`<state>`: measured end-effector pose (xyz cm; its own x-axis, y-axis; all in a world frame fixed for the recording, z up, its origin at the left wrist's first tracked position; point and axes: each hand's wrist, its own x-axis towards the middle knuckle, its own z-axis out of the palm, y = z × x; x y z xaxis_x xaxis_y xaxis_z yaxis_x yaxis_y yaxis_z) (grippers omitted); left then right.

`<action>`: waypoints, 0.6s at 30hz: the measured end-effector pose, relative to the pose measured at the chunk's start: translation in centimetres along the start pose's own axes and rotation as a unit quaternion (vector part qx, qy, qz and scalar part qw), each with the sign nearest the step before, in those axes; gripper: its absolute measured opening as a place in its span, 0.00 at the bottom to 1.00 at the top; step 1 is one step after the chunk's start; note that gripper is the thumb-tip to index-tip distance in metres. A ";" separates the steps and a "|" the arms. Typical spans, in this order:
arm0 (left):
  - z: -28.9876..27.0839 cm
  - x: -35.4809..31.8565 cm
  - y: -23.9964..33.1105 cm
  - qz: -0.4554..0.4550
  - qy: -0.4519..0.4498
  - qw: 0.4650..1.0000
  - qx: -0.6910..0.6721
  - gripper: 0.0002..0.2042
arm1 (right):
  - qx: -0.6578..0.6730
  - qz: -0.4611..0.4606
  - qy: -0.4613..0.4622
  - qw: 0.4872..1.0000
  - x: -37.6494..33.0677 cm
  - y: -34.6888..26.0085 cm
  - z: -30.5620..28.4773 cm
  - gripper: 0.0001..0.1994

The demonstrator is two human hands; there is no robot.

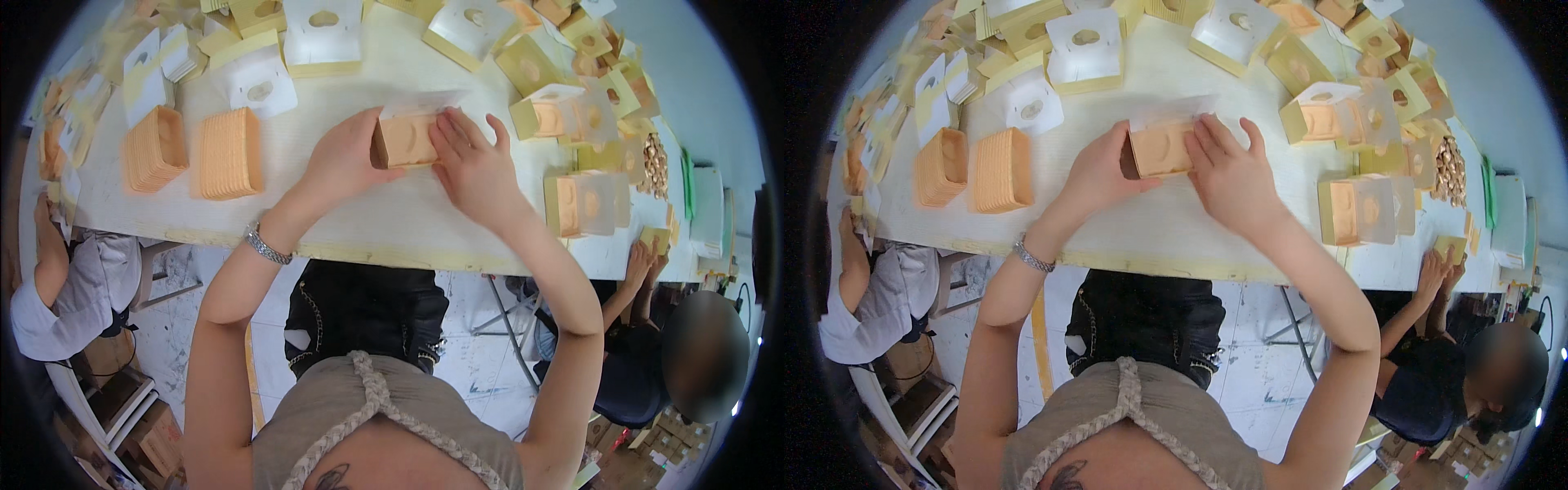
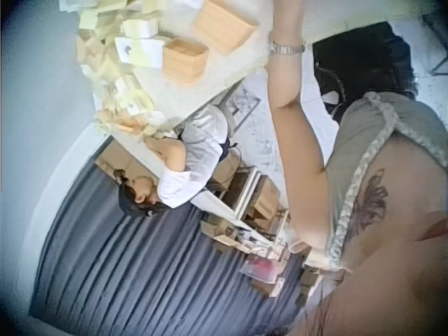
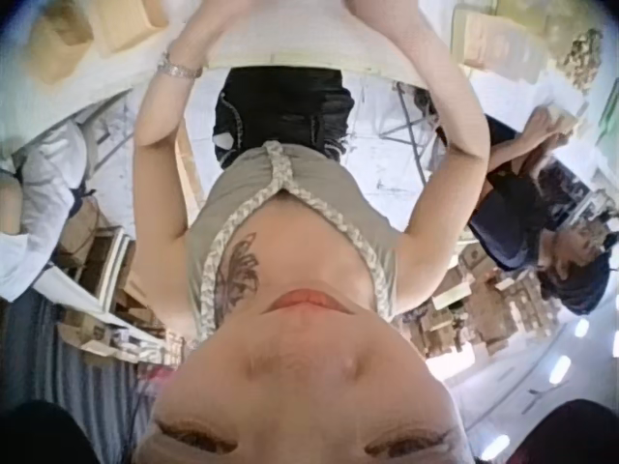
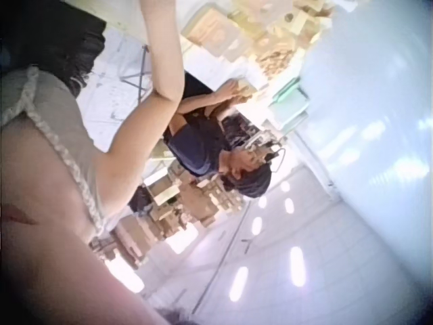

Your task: The person assembles small yellow paper boxes by folding flat pieces and inserting them into clear plastic sleeves. The person repeatedly picks up a flat piece, folds it into a box shape, and places it into a sleeve, then sets the completed unit aside. The process continues with multiple units throughout the clip.

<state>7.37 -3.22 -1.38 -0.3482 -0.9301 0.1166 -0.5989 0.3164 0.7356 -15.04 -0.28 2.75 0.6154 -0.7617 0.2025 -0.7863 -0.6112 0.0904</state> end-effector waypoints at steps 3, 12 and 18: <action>-0.4 -0.3 0.9 -0.017 -0.020 0.999 0.035 0.40 | -0.120 0.019 0.026 0.992 0.4 -2.7 -0.5 0.24; -0.8 0.0 1.1 -0.033 -0.021 0.999 0.022 0.40 | 0.140 -0.018 0.064 0.988 1.2 -3.7 2.2 0.24; -0.3 0.1 0.8 -0.038 -0.013 0.999 0.001 0.37 | 0.074 -0.051 0.108 0.990 2.2 -4.3 2.3 0.20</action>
<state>7.11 -3.11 -0.60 -0.3194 -0.9466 0.0433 -0.6253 0.2448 0.7410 -10.23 0.17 0.54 0.6527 -0.6399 0.4055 -0.6940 -0.7197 -0.0187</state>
